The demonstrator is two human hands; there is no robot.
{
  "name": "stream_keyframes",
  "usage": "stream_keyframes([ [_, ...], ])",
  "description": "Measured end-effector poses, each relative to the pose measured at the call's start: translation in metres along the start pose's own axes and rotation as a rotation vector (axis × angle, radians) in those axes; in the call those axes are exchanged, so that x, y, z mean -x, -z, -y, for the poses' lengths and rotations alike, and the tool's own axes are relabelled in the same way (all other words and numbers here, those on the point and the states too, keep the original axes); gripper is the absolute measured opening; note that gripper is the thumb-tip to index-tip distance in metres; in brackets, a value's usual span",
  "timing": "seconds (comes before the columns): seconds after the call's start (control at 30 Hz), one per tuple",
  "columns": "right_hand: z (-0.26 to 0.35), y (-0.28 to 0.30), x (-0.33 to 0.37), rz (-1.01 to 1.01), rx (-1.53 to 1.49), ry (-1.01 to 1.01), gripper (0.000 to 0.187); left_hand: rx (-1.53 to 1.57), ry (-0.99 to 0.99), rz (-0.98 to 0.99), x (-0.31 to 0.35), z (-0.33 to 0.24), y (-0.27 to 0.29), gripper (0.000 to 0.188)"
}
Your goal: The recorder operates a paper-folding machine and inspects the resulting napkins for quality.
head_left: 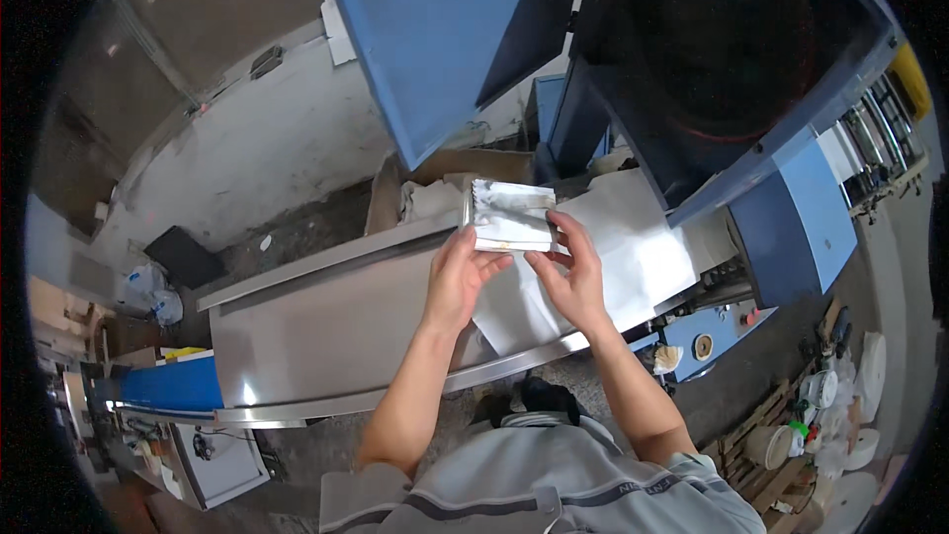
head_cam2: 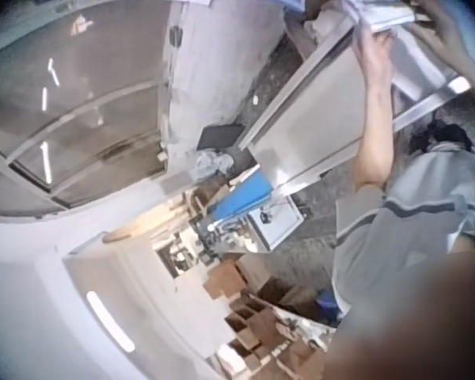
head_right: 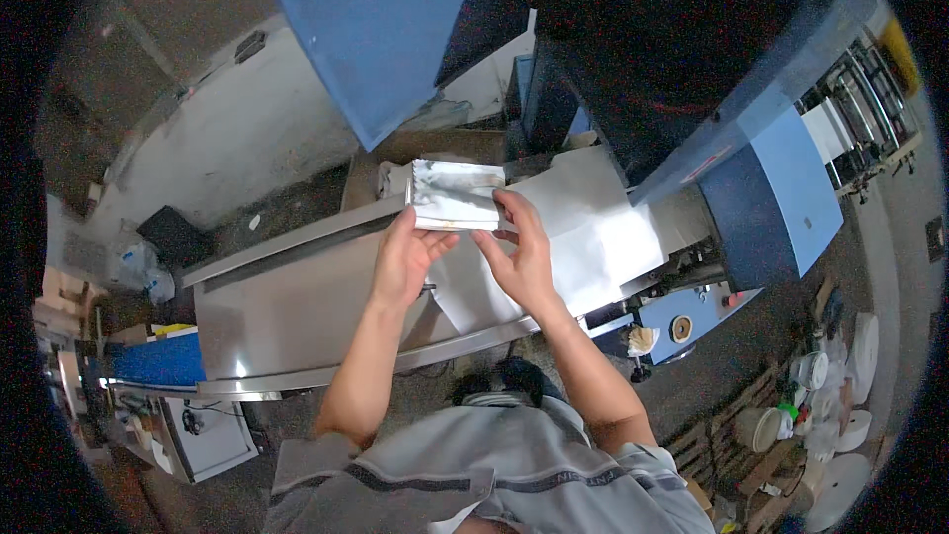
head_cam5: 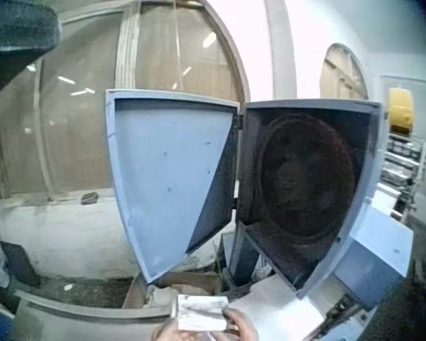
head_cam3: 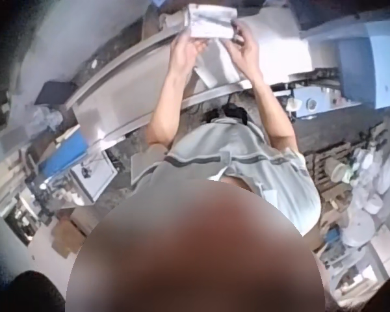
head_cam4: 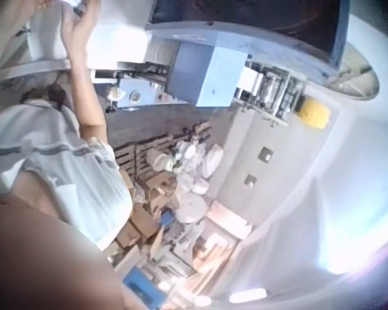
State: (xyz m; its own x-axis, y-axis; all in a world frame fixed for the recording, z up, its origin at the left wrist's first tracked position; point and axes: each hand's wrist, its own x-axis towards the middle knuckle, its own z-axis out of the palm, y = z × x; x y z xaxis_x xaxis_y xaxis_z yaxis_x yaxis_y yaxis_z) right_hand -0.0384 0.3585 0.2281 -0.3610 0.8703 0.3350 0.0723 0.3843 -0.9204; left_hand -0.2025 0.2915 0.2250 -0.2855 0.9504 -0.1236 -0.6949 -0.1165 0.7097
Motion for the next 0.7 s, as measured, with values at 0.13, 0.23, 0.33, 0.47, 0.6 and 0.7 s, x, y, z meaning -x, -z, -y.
stream_keyframes([
  [0.13, -0.012, -0.007, 0.002, 0.045, -0.060, -0.021, 0.059, 0.061, 0.017, 0.043, 0.009, -0.005, 0.006, 0.033],
  [0.23, -0.013, -0.010, 0.003, 0.070, -0.104, -0.079, 0.061, 0.013, 0.012, 0.066, 0.013, -0.006, 0.008, 0.033],
  [0.33, -0.012, -0.009, 0.003, 0.076, -0.083, -0.070, 0.062, -0.023, -0.011, 0.096, 0.017, -0.005, 0.008, 0.031],
  [0.47, -0.010, -0.006, 0.005, 0.072, -0.052, -0.068, 0.062, -0.126, -0.037, 0.114, 0.021, -0.002, 0.007, 0.040],
  [0.6, -0.008, -0.005, 0.007, 0.057, -0.050, -0.031, 0.054, -0.145, -0.053, 0.130, 0.023, 0.002, 0.012, 0.042],
  [0.7, -0.009, -0.003, 0.008, 0.033, -0.080, -0.045, 0.042, -0.107, -0.046, 0.117, 0.025, 0.007, 0.016, 0.042],
])
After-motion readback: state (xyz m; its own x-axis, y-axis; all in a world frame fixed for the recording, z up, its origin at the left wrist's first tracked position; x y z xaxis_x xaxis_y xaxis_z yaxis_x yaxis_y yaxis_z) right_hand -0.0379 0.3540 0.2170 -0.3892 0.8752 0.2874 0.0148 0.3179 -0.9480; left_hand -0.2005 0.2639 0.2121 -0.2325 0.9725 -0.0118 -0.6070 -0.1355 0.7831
